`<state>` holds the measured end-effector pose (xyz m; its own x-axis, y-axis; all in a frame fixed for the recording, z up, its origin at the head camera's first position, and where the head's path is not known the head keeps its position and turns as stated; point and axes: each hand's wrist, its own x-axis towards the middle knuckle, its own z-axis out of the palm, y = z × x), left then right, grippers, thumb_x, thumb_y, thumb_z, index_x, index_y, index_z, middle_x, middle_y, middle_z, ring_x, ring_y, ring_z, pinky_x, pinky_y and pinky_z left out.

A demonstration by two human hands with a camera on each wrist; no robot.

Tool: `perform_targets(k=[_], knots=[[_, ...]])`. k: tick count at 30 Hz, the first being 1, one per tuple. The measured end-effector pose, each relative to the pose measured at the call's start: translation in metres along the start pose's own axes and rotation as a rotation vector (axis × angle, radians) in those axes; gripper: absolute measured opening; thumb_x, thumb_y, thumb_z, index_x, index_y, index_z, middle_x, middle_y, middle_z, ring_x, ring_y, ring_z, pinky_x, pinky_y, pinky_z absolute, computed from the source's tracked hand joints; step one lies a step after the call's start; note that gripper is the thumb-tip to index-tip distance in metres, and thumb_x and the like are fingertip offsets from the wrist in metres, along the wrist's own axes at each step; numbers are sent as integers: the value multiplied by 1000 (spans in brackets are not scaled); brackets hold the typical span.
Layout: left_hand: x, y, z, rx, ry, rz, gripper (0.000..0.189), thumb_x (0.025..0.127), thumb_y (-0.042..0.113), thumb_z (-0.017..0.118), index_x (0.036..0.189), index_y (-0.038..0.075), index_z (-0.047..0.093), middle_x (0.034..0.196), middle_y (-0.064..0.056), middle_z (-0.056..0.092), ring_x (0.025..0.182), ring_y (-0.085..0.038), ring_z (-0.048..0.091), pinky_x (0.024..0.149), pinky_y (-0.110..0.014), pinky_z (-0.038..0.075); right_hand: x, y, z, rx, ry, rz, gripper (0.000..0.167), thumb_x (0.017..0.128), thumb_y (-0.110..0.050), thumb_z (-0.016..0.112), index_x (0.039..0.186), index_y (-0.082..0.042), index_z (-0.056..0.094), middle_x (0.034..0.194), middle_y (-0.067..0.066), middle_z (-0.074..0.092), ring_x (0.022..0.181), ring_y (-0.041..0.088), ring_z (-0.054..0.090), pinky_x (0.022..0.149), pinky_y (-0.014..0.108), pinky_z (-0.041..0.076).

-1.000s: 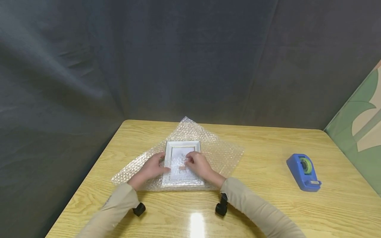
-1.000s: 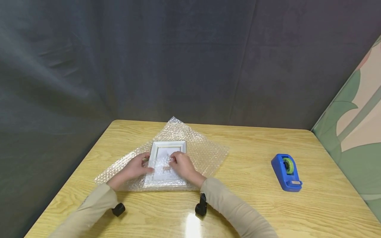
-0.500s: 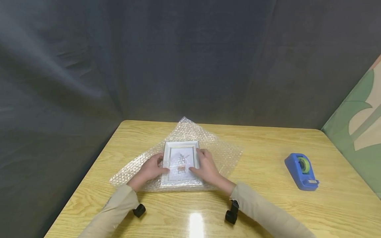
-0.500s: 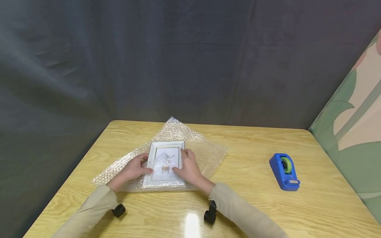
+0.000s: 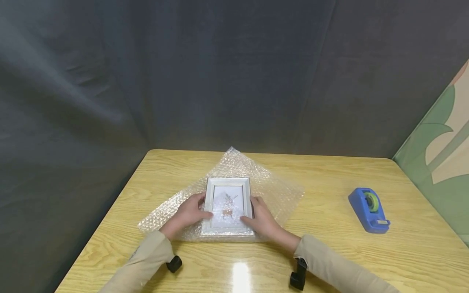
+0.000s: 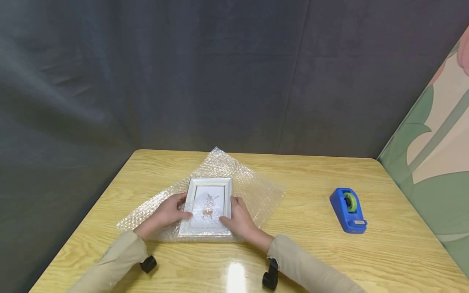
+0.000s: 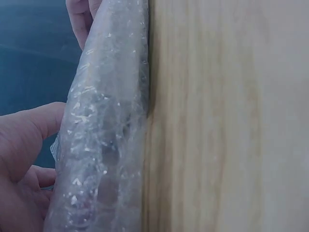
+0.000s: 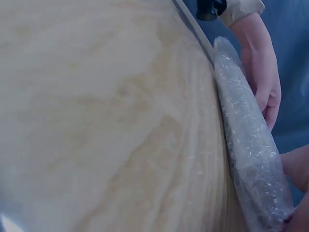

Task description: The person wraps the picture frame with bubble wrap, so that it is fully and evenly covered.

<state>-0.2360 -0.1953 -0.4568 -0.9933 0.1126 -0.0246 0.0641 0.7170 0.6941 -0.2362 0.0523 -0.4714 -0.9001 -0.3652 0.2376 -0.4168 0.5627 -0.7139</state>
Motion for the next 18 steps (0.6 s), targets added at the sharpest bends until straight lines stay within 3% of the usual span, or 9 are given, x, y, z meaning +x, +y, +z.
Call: perform_targets(k=[5, 8, 10, 15, 18], knots=[[-4, 4, 4, -8, 3, 23, 78, 68, 23, 77, 135, 7, 42, 131, -18, 47, 118, -34, 46, 99, -49, 36, 2, -3, -13, -93, -85, 17, 85, 69, -21, 76, 130, 18, 32, 118, 27, 46, 98, 30, 52, 88, 42, 47], [-6, 5, 4, -23, 0, 22, 77, 69, 23, 76, 136, 7, 41, 132, -17, 46, 118, -34, 46, 99, -47, 36, 17, -5, -27, -181, -158, 13, 87, 66, -24, 79, 131, 14, 35, 102, 20, 54, 87, 25, 52, 80, 39, 50], [-6, 6, 4, -44, -12, 25, 77, 71, 22, 76, 136, 6, 40, 133, -17, 45, 119, -34, 45, 100, -45, 37, 31, -4, -37, -224, -170, 11, 84, 67, -26, 78, 131, 11, 38, 99, 17, 56, 87, 25, 51, 81, 40, 48], [-4, 5, 6, -70, -29, 31, 78, 70, 22, 76, 137, 7, 39, 134, -16, 44, 120, -34, 44, 100, -45, 37, 73, 10, -57, -187, -135, -24, 74, 73, -22, 73, 131, 9, 39, 124, 27, 48, 113, 38, 46, 100, 47, 36], [-3, 5, 7, -52, -23, 30, 79, 69, 24, 77, 137, 8, 39, 133, -16, 45, 120, -33, 45, 100, -45, 36, 97, 25, -63, -160, -129, -53, 70, 76, -18, 70, 131, 10, 37, 131, 28, 41, 121, 41, 38, 103, 49, 31]])
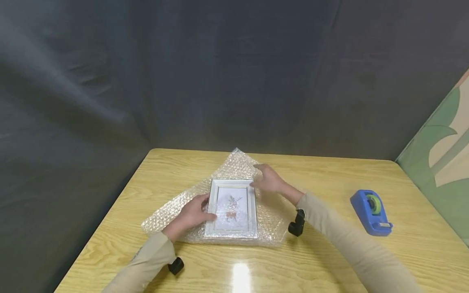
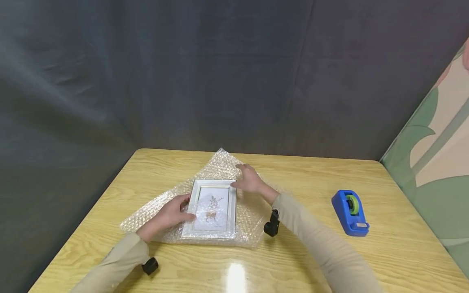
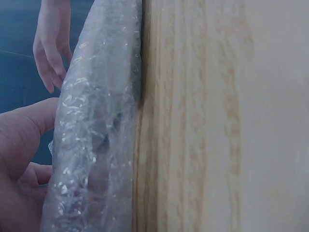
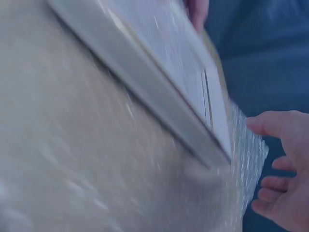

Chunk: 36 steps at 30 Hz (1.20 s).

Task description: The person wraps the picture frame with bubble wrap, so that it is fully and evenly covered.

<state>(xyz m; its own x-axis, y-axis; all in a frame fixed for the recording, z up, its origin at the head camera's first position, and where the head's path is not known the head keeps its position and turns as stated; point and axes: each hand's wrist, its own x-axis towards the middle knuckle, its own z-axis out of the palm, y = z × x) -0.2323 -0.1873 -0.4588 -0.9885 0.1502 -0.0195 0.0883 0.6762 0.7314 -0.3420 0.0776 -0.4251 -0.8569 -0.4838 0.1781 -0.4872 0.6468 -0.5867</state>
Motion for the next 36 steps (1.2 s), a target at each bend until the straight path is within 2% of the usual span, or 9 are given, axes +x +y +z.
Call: perform_targets(k=[6, 11, 15, 20, 26, 31, 36], knots=[[1, -1, 0, 42, 9, -23, 80, 69, 27, 77, 137, 8, 39, 132, -15, 46, 118, -32, 46, 99, -46, 37, 33, 24, 2, -18, 38, -57, 67, 78, -13, 69, 130, 13, 36, 131, 31, 39, 122, 44, 34, 104, 51, 27], [-1, 4, 1, 52, 1, -9, 79, 70, 26, 77, 137, 8, 40, 131, -16, 46, 119, -33, 46, 99, -45, 37, 43, 34, 5, 2, 44, -35, 67, 79, -11, 68, 132, 13, 34, 132, 31, 39, 123, 44, 33, 105, 51, 24], [0, 5, 1, 54, 0, -3, 79, 70, 26, 77, 137, 7, 40, 131, -16, 47, 119, -32, 45, 99, -44, 37, 46, 36, 7, 8, 49, -42, 64, 80, -8, 65, 131, 15, 33, 128, 33, 42, 119, 44, 39, 103, 51, 30], [0, 5, 1, 30, -15, -3, 79, 70, 24, 77, 137, 7, 39, 132, -16, 46, 119, -32, 46, 100, -42, 37, 45, 31, 9, 37, 93, -35, 57, 83, -6, 60, 130, 13, 35, 117, 31, 48, 108, 41, 48, 93, 49, 41], [0, 4, 1, 33, -3, -18, 81, 68, 26, 77, 137, 7, 39, 130, -15, 47, 118, -32, 46, 99, -44, 37, 44, 23, 11, 52, 174, -65, 40, 86, -8, 59, 122, 6, 49, 111, 24, 53, 102, 34, 51, 88, 45, 44], [0, 3, 1, 43, 0, -17, 81, 68, 26, 78, 137, 7, 40, 130, -16, 47, 117, -32, 47, 99, -44, 38, 44, 11, 12, 78, 205, -127, 32, 89, -12, 57, 117, 3, 54, 112, 19, 57, 101, 30, 54, 88, 43, 45], [-1, 5, 0, 52, 0, -18, 79, 69, 26, 77, 137, 8, 40, 131, -15, 47, 118, -32, 46, 99, -44, 37, 44, -5, 13, 114, 243, -232, 26, 90, -11, 56, 111, 4, 58, 106, 17, 61, 97, 28, 57, 85, 42, 47]])
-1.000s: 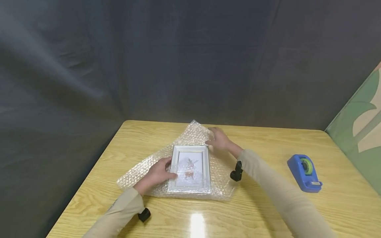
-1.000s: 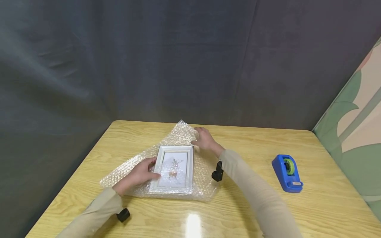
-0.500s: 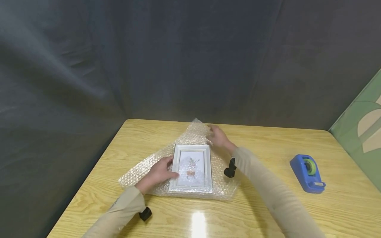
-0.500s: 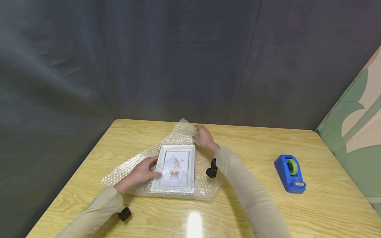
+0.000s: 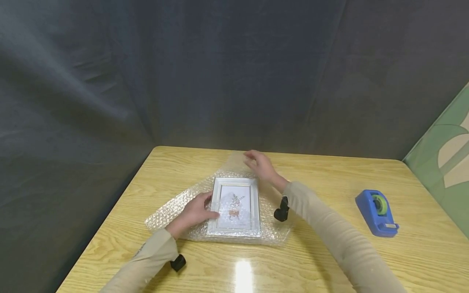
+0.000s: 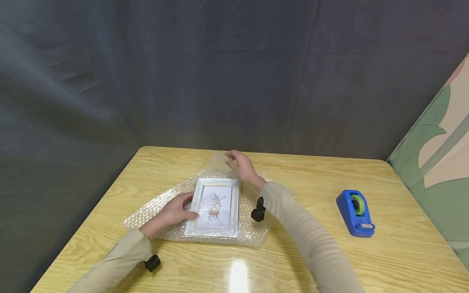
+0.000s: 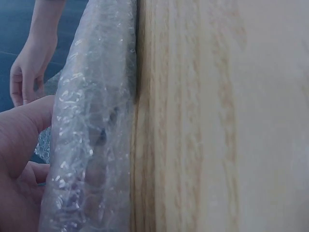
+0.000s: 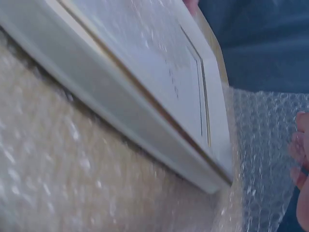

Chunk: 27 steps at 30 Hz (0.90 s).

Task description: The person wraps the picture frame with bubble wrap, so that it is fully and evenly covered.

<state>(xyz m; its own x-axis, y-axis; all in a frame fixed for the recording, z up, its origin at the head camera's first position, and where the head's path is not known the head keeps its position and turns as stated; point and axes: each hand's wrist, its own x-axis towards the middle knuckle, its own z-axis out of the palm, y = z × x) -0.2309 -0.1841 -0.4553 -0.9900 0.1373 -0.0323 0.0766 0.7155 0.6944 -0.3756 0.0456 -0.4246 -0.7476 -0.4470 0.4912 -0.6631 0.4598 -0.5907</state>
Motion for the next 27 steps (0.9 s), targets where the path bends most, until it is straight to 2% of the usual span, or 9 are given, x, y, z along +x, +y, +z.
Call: perform_targets(k=[5, 13, 16, 20, 27], knots=[[-1, 1, 0, 6, 1, 0, 78, 69, 25, 77, 136, 7, 41, 130, -16, 47, 117, -33, 46, 98, -45, 38, 1, -12, 8, 11, 8, -66, 20, 89, -12, 57, 103, 2, 63, 98, 13, 64, 90, 24, 59, 81, 39, 49], [1, -1, 0, -3, -2, 25, 77, 68, 23, 77, 135, 7, 42, 129, -16, 48, 117, -33, 47, 98, -45, 39, -6, -26, 12, 1, 10, -86, 14, 88, -9, 58, 96, 0, 66, 93, 9, 65, 85, 21, 60, 76, 34, 51], [1, -2, 0, -5, -3, 29, 77, 68, 24, 78, 135, 6, 42, 129, -16, 48, 116, -33, 47, 97, -46, 39, -13, -31, 12, 22, 2, -86, 13, 88, -8, 59, 94, 0, 67, 92, 9, 65, 85, 20, 60, 76, 33, 51], [1, -3, 0, -10, 8, 15, 78, 68, 24, 78, 135, 6, 43, 128, -15, 50, 116, -32, 48, 97, -46, 39, -25, -38, 11, 52, -13, -129, 11, 87, -6, 58, 92, 0, 67, 90, 8, 65, 85, 20, 60, 76, 32, 51], [2, -3, 0, -72, 1, 51, 74, 67, 18, 77, 133, 5, 45, 127, -15, 51, 116, -32, 48, 98, -44, 38, -49, -40, 13, 94, -41, -178, 10, 88, -3, 56, 92, 2, 64, 94, 9, 66, 91, 23, 61, 83, 33, 50]])
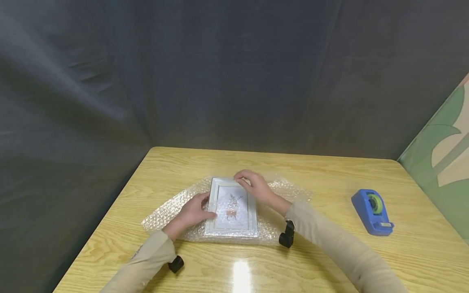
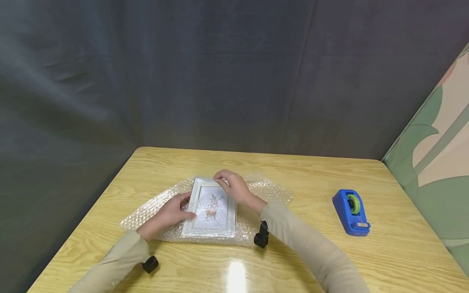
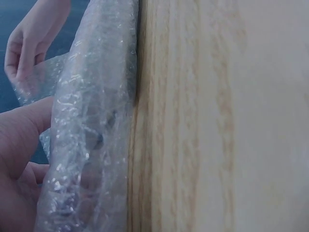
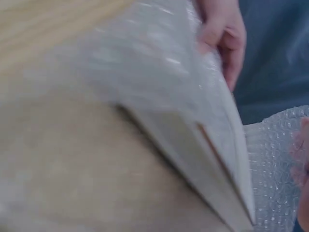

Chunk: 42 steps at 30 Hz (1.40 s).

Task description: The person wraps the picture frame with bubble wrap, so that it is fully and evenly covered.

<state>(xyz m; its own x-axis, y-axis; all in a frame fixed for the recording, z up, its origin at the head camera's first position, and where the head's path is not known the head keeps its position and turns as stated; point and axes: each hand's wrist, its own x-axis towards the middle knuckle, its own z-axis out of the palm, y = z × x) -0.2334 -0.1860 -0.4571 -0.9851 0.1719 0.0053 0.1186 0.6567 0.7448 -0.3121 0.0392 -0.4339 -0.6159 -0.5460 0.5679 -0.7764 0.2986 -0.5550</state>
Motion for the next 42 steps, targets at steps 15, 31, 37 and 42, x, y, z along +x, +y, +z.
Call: perform_targets(k=[15, 31, 37, 42], knots=[[1, -3, 2, 17, 17, -10, 76, 68, 20, 78, 134, 5, 44, 128, -15, 50, 117, -32, 48, 98, -43, 39, -34, 2, 17, 41, -133, 96, 12, 87, -3, 57, 94, 0, 66, 99, 9, 67, 96, 23, 61, 89, 33, 48], [0, 1, 0, 12, 18, -45, 78, 68, 21, 78, 134, 2, 41, 128, -17, 49, 115, -33, 48, 97, -43, 40, -42, 4, 20, -133, -243, -16, 24, 81, -18, 67, 102, -4, 65, 106, 7, 65, 99, 20, 59, 90, 33, 47], [1, 0, 1, 13, 26, -46, 77, 66, 20, 78, 132, 1, 43, 125, -18, 50, 113, -33, 49, 97, -43, 40, -49, -6, 8, -263, -356, -17, 57, 76, -39, 69, 118, -3, 58, 119, 10, 59, 111, 23, 53, 98, 36, 41], [2, 0, 0, 7, 16, -60, 80, 66, 21, 79, 133, 0, 42, 126, -18, 50, 114, -34, 49, 97, -43, 40, -54, -12, 5, -277, -359, -36, 60, 76, -40, 69, 119, 1, 57, 119, 14, 58, 110, 26, 54, 96, 39, 42]])
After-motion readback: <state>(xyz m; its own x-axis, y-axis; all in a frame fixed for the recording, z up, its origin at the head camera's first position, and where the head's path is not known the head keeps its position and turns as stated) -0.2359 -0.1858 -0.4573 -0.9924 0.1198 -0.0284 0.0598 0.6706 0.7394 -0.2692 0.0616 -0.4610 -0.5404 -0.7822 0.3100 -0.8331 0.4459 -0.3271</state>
